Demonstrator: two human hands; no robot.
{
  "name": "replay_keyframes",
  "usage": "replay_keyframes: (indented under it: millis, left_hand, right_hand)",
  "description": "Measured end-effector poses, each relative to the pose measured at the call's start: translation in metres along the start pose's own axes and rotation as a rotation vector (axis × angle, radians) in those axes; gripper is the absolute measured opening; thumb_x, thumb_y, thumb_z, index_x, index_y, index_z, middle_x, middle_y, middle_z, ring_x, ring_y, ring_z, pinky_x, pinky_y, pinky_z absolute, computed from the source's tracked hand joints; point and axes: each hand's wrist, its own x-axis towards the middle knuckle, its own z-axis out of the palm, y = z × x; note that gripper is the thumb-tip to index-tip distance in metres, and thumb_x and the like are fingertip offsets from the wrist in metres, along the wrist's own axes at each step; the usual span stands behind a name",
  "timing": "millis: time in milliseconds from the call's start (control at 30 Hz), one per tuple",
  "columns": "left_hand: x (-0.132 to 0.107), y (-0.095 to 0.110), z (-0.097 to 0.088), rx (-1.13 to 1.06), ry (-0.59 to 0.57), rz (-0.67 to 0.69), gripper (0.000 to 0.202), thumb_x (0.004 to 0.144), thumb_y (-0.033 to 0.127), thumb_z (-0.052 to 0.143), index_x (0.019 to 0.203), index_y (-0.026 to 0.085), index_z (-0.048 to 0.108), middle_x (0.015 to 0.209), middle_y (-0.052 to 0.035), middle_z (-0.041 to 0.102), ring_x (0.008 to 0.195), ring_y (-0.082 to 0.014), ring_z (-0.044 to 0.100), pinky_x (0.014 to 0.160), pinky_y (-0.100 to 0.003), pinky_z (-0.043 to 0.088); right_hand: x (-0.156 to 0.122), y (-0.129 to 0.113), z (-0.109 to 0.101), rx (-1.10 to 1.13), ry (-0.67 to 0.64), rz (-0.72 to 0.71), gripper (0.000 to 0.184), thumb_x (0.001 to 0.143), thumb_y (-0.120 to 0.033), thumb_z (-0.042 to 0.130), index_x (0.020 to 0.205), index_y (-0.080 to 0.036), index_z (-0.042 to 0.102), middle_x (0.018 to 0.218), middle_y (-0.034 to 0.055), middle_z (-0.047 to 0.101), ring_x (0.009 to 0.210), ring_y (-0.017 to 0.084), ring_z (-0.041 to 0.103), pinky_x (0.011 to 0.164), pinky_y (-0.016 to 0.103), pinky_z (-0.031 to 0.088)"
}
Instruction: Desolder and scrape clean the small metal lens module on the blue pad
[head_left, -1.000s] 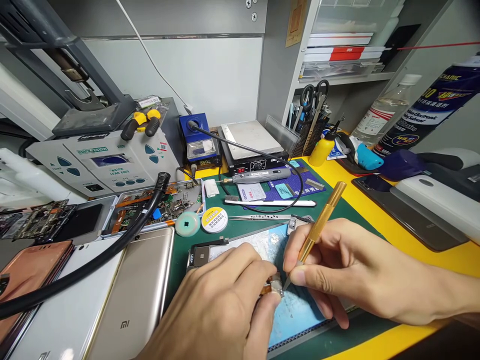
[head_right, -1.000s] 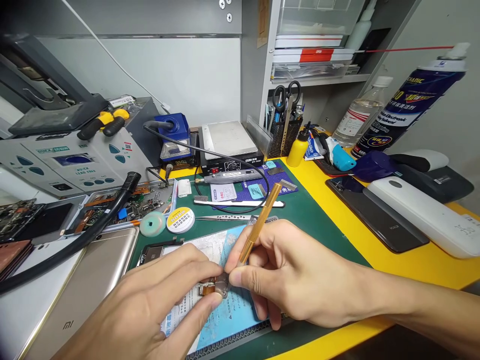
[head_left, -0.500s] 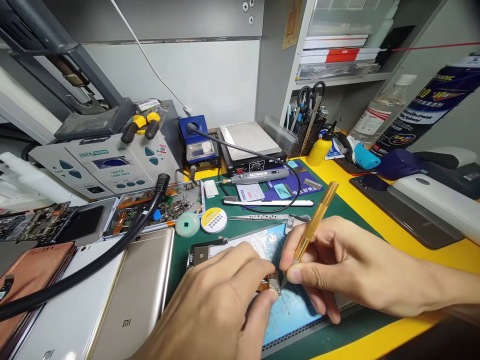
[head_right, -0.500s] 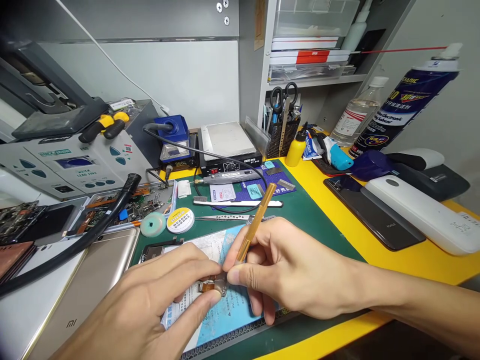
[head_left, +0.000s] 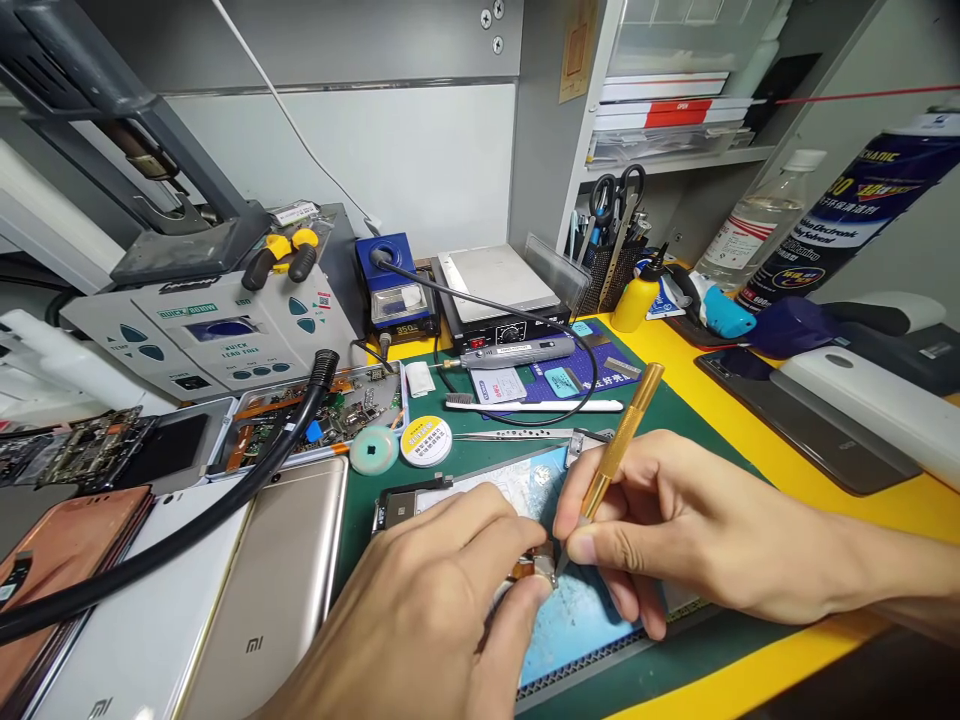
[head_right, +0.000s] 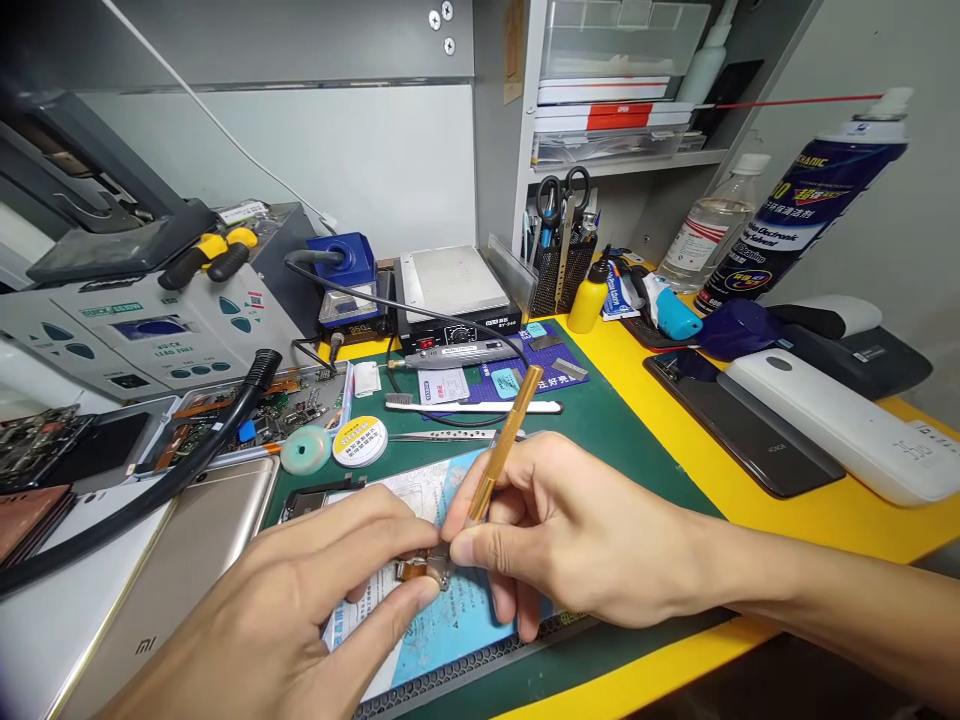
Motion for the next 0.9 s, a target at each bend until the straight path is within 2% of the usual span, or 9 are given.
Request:
replay_keyframes:
  millis: [133,433,733,900]
  left_hand:
    - [-0.0007,0.0009,-0.0014,-0.009,-0.002,-0.01,0.021,0.1,0.017,0.06,0.111,0.03,0.073,0.1,0.0014,0.072,0.092,-0.0163,0.07,0.085,-0.025,0.056]
    - [-0.0031,0.0,0.0016,-0.036,0.019,-0.026,0.023,0.1,0.016,0.06,0.112,0.032,0.072,0.103,0.005,0.072,0.093,-0.0139,0.069,0.085,-0.024,0.054]
    - [-0.004,-0.0055,0.0043,-0.028,0.037,-0.01,0.026,0.099,0.017,0.063,0.117,0.033,0.073,0.105,0.0054,0.073,0.094,-0.0137,0.07,0.085,-0.024,0.055]
    - [-0.0037,-0.004,0.0044,-0.028,0.038,-0.027,0.024,0.098,0.016,0.064,0.114,0.031,0.074,0.102,0.0046,0.074,0.092,-0.0149,0.07,0.084,-0.026,0.056]
  right_hand:
    - [0.0008,0.0001,-0.0007,-0.008,0.007,-0.01,0.029,0.087,-0.036,0.087,0.092,-0.018,0.066,0.058,-0.0037,0.066,0.047,0.009,0.059,0.052,0.019,0.056]
    - [-0.0011,0.006,0.0024,-0.045,0.051,-0.042,0.029,0.088,-0.039,0.087,0.091,-0.018,0.068,0.06,-0.0041,0.064,0.054,0.012,0.063,0.055,0.021,0.055]
    - [-0.0003,0.0021,-0.0009,0.001,0.038,0.022,0.029,0.084,-0.039,0.089,0.09,-0.018,0.07,0.06,-0.0011,0.069,0.051,0.012,0.064,0.053,0.021,0.057]
    - [0.0009,0.001,0.0026,0.006,0.056,0.015,0.031,0.083,-0.039,0.09,0.088,-0.018,0.069,0.058,-0.0018,0.067,0.05,0.012,0.061,0.051,0.02,0.057]
